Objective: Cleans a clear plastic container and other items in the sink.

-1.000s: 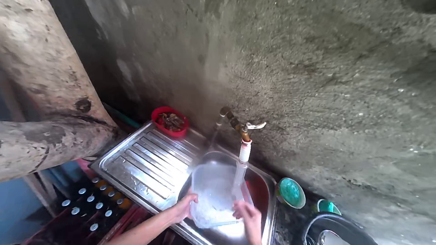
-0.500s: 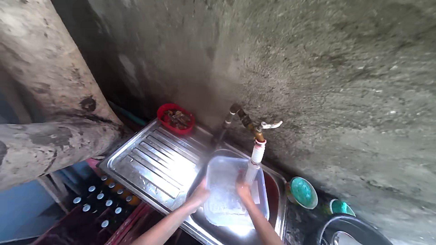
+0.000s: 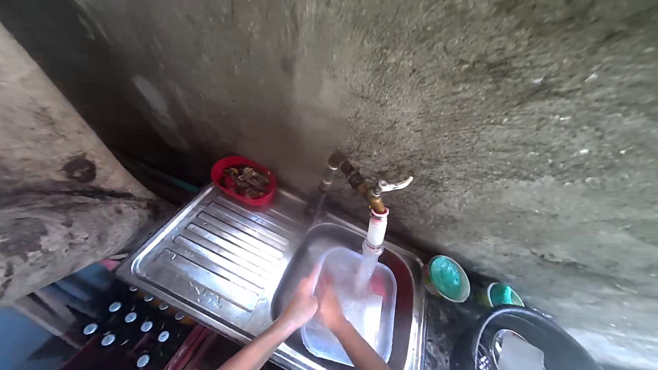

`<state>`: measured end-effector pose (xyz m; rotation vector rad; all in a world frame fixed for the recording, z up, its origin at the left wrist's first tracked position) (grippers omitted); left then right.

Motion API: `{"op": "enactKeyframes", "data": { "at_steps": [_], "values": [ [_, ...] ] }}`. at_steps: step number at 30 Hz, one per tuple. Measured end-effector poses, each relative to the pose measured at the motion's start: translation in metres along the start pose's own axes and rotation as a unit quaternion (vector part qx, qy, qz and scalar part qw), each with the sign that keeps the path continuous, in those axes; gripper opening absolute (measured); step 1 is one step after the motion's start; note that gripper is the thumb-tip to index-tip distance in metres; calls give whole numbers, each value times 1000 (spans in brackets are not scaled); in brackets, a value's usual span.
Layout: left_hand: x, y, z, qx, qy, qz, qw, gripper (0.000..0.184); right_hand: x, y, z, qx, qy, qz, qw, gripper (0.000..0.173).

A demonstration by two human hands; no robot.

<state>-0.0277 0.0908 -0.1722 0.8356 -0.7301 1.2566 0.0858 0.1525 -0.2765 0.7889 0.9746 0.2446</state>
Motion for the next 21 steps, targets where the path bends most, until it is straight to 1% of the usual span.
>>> {"op": "enactKeyframes", "data": {
  "at_steps": [1,2,3,4,6,7,8,10,11,12,13,14,15,16,17,19,21],
  "values": [
    [-4,2,-2,1,0,4,1000,72,0,-2,8,-83,4,26,996,69],
    [-10,4,-3,4,3,7,1000,71,4,-2,18,-148,2,65,987,69],
    [-14,5,-6,5,5,5,1000,71,13,1,28,-181,-12,101,978,66],
    [-15,5,-9,3,2,5,1000,72,25,8,36,-180,-42,130,974,64],
    [-11,2,-12,2,-9,8,1000,72,41,26,44,-141,-134,156,968,71],
    [-10,2,-16,7,-10,12,1000,71,41,31,42,-139,-166,147,965,73],
    [-13,4,-20,13,-8,23,1000,69,35,33,41,-148,-170,126,966,72],
    [-19,13,-28,10,3,58,998,69,9,40,44,-201,-143,42,968,61],
    [-19,17,-28,-3,20,70,997,69,-6,48,51,-243,-140,-6,960,57],
    [-14,22,-26,-27,53,74,996,68,-18,57,59,-275,-138,-54,950,58],
    [-9,25,-25,-54,84,67,993,65,-26,66,68,-294,-125,-110,941,59],
    [-4,28,-26,-81,107,55,989,64,-34,74,80,-307,-94,-166,932,57],
    [1,31,-28,-103,121,37,987,62,-42,81,93,-305,-45,-203,929,54],
    [7,34,-33,-122,132,17,984,59,-52,85,105,-284,-11,-200,938,52],
    [15,36,-38,-137,145,-6,980,54,-59,88,113,-252,-2,-154,955,50],
    [32,36,-48,-161,176,-44,970,44,-67,88,120,-147,-6,-41,988,36],
    [50,34,-57,-169,164,-59,970,48,-68,96,123,-73,-23,1,997,31]
  ]
}}
Point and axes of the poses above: each hand's wrist, its own z-axis away from the middle knuckle, its own y-axis out of the back of the hand, x = y × z, the point moved 2 cm from there along -z, towards the middle knuckle, and after that the axes turned 12 degrees about -x, right-handed, at the moved point
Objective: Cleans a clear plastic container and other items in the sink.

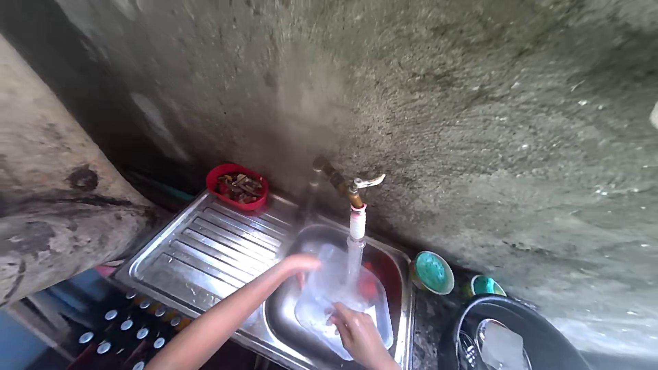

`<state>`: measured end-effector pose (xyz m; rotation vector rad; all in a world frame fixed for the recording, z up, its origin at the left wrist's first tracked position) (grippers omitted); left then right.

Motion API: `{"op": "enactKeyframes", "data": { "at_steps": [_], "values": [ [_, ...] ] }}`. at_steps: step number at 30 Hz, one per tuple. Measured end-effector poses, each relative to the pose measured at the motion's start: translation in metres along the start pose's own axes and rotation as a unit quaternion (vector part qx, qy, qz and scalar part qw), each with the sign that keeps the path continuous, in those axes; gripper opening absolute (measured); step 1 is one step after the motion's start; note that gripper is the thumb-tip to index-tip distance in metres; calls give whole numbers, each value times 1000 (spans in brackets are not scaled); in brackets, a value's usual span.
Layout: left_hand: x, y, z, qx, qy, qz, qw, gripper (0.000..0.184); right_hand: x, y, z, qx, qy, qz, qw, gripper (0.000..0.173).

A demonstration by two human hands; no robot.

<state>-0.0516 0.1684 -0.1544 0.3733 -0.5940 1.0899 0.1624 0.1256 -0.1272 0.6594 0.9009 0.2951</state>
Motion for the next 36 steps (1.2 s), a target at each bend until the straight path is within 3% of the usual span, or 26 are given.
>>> {"op": "enactKeyframes", "data": {
  "at_steps": [4,6,9,14,19,21,22,23,25,26,28,31,36],
  "values": [
    [28,-10,-1,37,-120,49,991,75,-4,24,2,102,-48,-24,993,30],
    [27,-17,-2,29,-206,69,976,67,0,35,2,147,-72,-86,983,30],
    [22,-32,-5,29,-316,1,948,54,17,44,8,236,-74,-221,943,26],
    [5,-51,-14,134,-462,-94,872,50,57,43,23,325,-112,-417,842,24],
    [5,-66,-53,339,-534,47,773,23,66,35,20,342,-93,-459,815,21],
    [3,-65,-58,363,-568,60,736,21,69,35,21,344,-78,-461,814,20],
    [2,-63,-55,341,-574,46,743,21,69,35,21,348,-77,-465,810,20],
    [1,-62,-50,290,-564,26,772,27,70,34,22,356,-79,-473,802,20],
    [-1,-62,-38,149,-499,-3,854,69,71,34,21,376,-89,-495,778,22],
    [1,-64,-36,112,-472,-4,874,82,72,34,20,384,-91,-503,769,22],
    [7,-68,-31,115,-457,27,882,75,70,34,14,400,-93,-518,751,23],
    [10,-94,-20,232,-438,60,866,49,63,31,3,424,-101,-532,726,22],
    [-31,-143,1,298,-441,21,846,40,64,28,2,438,-83,-545,710,22]
  ]
}}
Point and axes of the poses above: each hand's wrist, its own z-axis away from the middle knuckle, its own y-axis out of the back of the hand, x = y × z, the point moved 2 cm from there along -z, towards the middle knuckle, and after that the axes turned 12 degrees about -x, right-handed, at the moved point
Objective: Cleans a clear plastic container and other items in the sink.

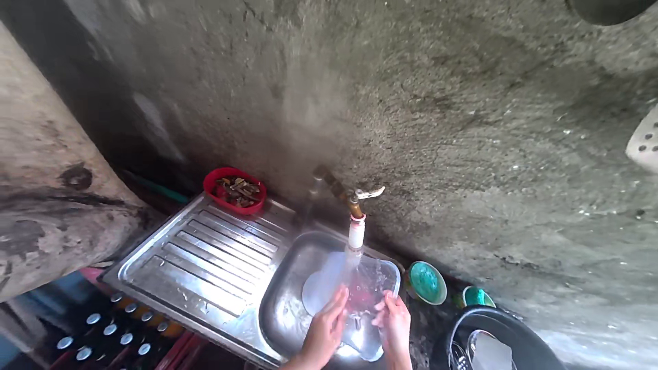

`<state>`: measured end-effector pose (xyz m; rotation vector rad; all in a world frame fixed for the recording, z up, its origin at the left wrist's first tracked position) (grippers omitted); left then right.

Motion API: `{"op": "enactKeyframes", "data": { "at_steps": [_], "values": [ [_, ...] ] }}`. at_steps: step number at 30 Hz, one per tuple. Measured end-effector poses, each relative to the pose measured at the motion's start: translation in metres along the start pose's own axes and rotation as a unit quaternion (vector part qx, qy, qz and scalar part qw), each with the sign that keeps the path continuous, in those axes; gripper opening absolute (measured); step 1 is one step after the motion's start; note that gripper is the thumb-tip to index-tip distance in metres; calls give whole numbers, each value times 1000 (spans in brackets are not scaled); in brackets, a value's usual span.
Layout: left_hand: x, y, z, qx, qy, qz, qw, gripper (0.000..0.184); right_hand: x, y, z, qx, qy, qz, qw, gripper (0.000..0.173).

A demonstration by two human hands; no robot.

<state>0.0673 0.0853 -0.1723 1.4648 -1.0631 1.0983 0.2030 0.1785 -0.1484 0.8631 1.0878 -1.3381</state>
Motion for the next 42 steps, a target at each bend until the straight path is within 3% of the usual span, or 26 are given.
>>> {"op": "enactKeyframes", "data": {
  "at_steps": [4,8,12,14,16,19,21,25,27,29,32,35,37,39,42],
  "values": [
    [-1,5,-11,26,-43,-110,993,40,2,-4,9,-6,-11,-20,1000,24],
    [19,22,-43,-45,-29,-131,990,37,25,5,11,-5,-15,-90,996,25],
    [58,69,-55,89,-75,-228,967,27,47,27,18,-40,-37,-133,990,29],
    [95,94,-83,187,-164,-304,920,26,57,35,24,-30,-51,-147,987,29],
    [136,108,-121,161,-172,-384,893,38,67,42,23,-19,-52,-152,987,32],
    [168,104,-171,45,-80,-475,875,44,78,48,19,5,-54,-143,988,35],
    [170,101,-184,6,-63,-451,890,44,81,49,16,25,-63,-117,991,39],
    [137,113,-187,5,-310,-260,915,36,86,53,10,37,-64,-95,993,48],
    [129,118,-188,-52,-366,-128,920,34,89,54,10,42,-64,-82,994,50],
    [128,121,-187,-80,-372,-79,922,33,91,54,9,58,-69,-57,994,49],
    [120,120,-158,-21,-302,-93,948,23,93,59,11,63,-72,-58,994,50],
    [70,96,-91,123,-161,-144,969,54,85,60,15,60,-59,-85,993,56],
    [34,76,-43,45,27,-131,990,76,82,61,15,60,-50,-98,992,57],
    [9,59,-16,-32,138,-77,987,67,84,60,17,66,-47,-99,992,58],
    [-12,40,0,102,77,-139,982,34,84,53,20,57,-36,-113,991,56]
  ]
}}
Point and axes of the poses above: each hand's wrist, its own z-axis away from the middle knuckle, its own y-axis out of the back of the hand, x = y × z, the point moved 2 cm from there along -z, towards the middle knuckle, and after that the axes turned 12 degrees about -x, right-handed, at the moved point
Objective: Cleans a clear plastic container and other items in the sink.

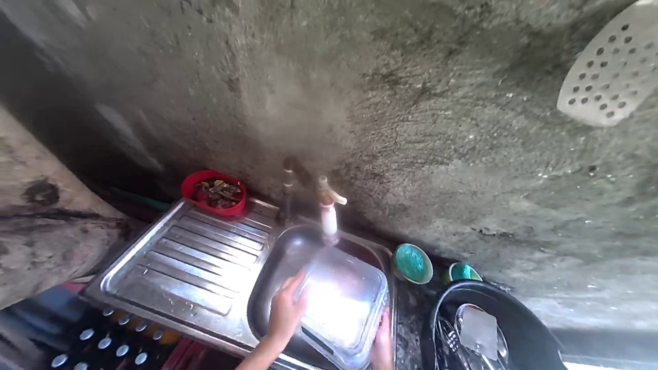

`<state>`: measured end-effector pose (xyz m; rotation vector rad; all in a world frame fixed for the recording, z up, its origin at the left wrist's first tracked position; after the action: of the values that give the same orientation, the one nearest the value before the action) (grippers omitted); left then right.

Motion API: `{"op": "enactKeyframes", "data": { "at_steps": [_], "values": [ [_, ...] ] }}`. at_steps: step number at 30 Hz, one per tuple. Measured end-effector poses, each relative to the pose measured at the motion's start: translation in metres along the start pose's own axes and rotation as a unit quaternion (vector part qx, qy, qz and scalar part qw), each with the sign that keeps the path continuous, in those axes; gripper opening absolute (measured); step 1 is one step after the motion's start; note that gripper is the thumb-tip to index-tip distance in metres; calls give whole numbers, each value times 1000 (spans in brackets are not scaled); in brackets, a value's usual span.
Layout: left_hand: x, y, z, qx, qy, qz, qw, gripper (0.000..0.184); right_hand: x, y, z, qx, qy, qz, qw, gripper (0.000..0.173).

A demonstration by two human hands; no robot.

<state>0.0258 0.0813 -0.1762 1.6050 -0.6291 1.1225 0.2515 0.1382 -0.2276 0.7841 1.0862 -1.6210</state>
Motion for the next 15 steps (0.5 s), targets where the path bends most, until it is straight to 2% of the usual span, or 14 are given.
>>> {"op": "enactKeyframes", "data": {
  "at_steps": [2,4,5,6,8,10,11,13,15],
  "values": [
    [-8,-3,7,91,-29,13,995,21,2,-4,2,-22,8,-21,1000,54],
    [-17,0,14,124,-25,67,990,18,1,-7,5,-49,7,-36,998,55],
    [-23,4,16,116,-2,112,987,19,1,-9,5,-58,8,-38,998,55],
    [-29,9,15,90,35,160,982,21,0,-10,5,-69,9,-36,997,56],
    [-41,21,5,-11,122,245,962,33,0,-13,2,-91,9,-40,995,57],
    [-54,31,-8,-162,200,316,913,59,0,-14,0,-109,-1,-63,992,57],
    [-56,34,-13,-222,237,344,881,62,-1,-15,2,-118,-4,-67,991,56],
    [-52,38,-21,-258,270,383,845,41,-5,-15,6,-113,-5,-11,994,52],
    [-49,37,-23,-218,240,461,826,21,-12,-9,2,-110,16,158,981,41]
  ]
}}
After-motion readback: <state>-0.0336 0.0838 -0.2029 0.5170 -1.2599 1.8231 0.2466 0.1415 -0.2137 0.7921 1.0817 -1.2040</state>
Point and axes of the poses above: each hand's wrist, its own z-axis away from the middle knuckle, its own y-axis out of the back of the hand, x = y × z, the point moved 2 cm from there along -z, towards the middle knuckle, and after that the axes turned 12 degrees about -x, right-handed, at the moved point
